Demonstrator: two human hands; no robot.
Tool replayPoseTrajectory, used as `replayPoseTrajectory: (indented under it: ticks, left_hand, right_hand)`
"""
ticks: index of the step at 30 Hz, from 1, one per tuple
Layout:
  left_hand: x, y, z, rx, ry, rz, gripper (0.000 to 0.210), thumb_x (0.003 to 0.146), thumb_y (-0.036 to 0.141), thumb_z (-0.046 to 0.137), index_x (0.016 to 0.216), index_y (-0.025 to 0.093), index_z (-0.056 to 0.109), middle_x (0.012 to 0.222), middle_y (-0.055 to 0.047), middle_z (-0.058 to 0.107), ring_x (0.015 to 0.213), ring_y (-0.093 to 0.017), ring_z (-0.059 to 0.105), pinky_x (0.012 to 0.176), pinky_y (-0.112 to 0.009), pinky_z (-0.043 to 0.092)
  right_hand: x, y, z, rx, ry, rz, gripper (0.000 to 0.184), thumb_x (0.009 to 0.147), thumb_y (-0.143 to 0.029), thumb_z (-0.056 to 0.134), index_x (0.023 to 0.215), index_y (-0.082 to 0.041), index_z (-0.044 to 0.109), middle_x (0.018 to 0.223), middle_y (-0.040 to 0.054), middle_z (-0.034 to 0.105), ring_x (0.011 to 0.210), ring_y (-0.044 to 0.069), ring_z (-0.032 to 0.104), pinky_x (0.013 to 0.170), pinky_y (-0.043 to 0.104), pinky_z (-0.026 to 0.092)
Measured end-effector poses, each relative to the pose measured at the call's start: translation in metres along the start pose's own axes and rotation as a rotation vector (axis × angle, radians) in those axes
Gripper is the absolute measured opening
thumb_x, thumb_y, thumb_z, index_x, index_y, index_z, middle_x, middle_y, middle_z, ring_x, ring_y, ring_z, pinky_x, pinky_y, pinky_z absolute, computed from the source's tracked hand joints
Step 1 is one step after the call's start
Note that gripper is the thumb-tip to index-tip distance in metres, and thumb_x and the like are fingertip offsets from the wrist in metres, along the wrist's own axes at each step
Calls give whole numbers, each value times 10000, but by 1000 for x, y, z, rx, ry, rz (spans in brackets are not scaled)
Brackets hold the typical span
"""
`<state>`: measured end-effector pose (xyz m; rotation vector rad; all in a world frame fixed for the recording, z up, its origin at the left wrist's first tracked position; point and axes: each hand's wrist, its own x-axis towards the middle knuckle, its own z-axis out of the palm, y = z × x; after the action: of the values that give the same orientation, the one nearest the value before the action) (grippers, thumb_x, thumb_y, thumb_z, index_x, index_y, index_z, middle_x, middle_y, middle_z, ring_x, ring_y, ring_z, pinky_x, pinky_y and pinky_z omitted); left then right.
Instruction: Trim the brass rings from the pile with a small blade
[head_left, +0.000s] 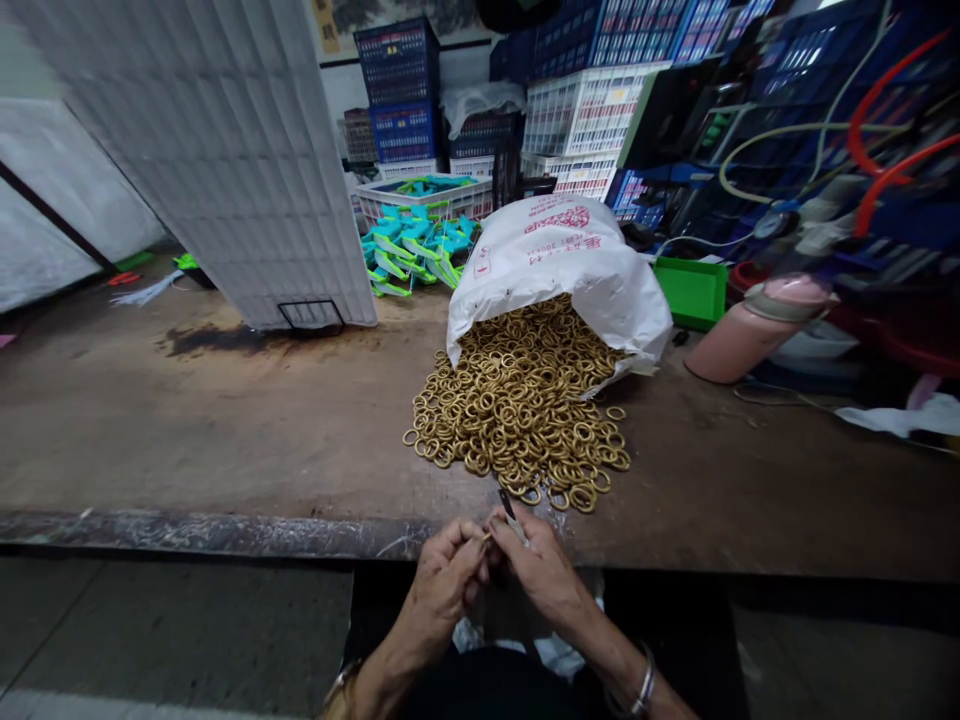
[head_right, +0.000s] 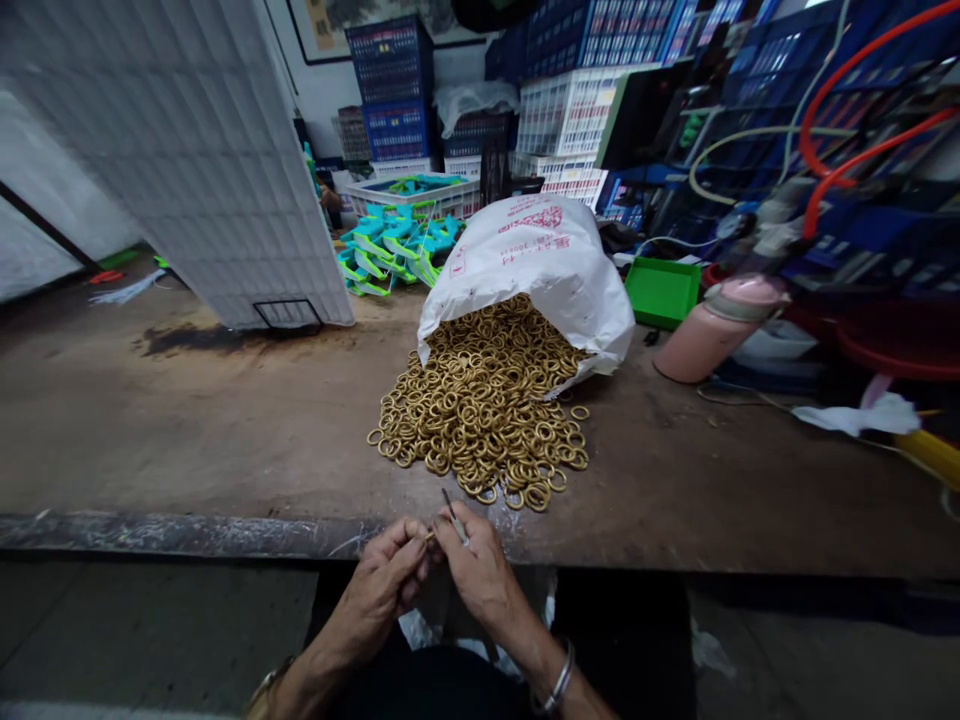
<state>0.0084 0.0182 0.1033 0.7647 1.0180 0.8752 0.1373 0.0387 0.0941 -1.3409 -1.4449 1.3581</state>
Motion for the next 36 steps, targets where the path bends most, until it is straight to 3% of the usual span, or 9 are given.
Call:
replayPoseTrajectory:
  ticks: [3,6,10,15,25,29,32,36]
  left_hand:
    - [-2,2,0,-55,-20,-10,321,738,465,557,696,165,452,550,68,404,388,-22,215,383,-174,137]
    - [-3,2,0,-68,-4,11,311,775,453,516,682,168,433,523,77,366,384,-23,204,384,-175,135]
    - [-3,2,-2,-67,44,14,319,743,462,554,732,169,431,571,62,432,397,-19,242,394,-169,151]
    - [-3,-1,-5,-45,51,23,342,727,479,567,740,174,413,597,53,457,425,-22,276,414,-161,182]
    - [-3,-16,-13,144,73,187,311,788,445,502,673,163,442,557,54,406,432,-38,280,400,-172,203]
    - [-18,-6,-5,158,-23,153,324,786,449,505,648,160,452,562,45,424,414,-31,282,383,-172,198]
    - [-23,1,0,19,-107,47,340,765,490,511,669,167,468,508,54,430,361,-25,248,350,-175,159]
    - [-16,5,2,-137,-102,-84,352,777,500,481,735,153,524,399,78,363,326,-29,207,334,-170,123]
  right_hand:
    - [-2,3,-2,-86,27,4,258,833,-357,356,707,-183,500,571,-26,518,566,114,500,564,218,388]
    - [-5,4,-4,-345,81,-70,207,822,-292,346,734,-193,505,599,-11,536,562,125,505,555,225,372]
    - [-11,7,-3,-586,-3,-194,192,743,-131,345,789,-203,517,647,0,583,596,128,540,568,215,355]
    - [-11,12,1,-703,-46,-233,248,663,-61,342,800,-201,493,682,3,602,609,133,549,560,216,330]
    - [-13,13,2,-819,-78,-211,253,678,-52,350,845,-197,473,695,7,620,609,141,563,529,230,275]
    - [-9,17,-8,-985,30,-147,204,722,-66,361,828,-190,485,649,8,621,552,137,551,496,251,212]
    - [-5,19,-18,-1046,162,-111,169,759,-79,376,819,-187,493,670,16,634,551,132,557,496,259,200]
    - [1,19,-26,-1098,316,-42,128,793,-138,427,877,-194,504,710,19,643,570,143,575,502,258,218]
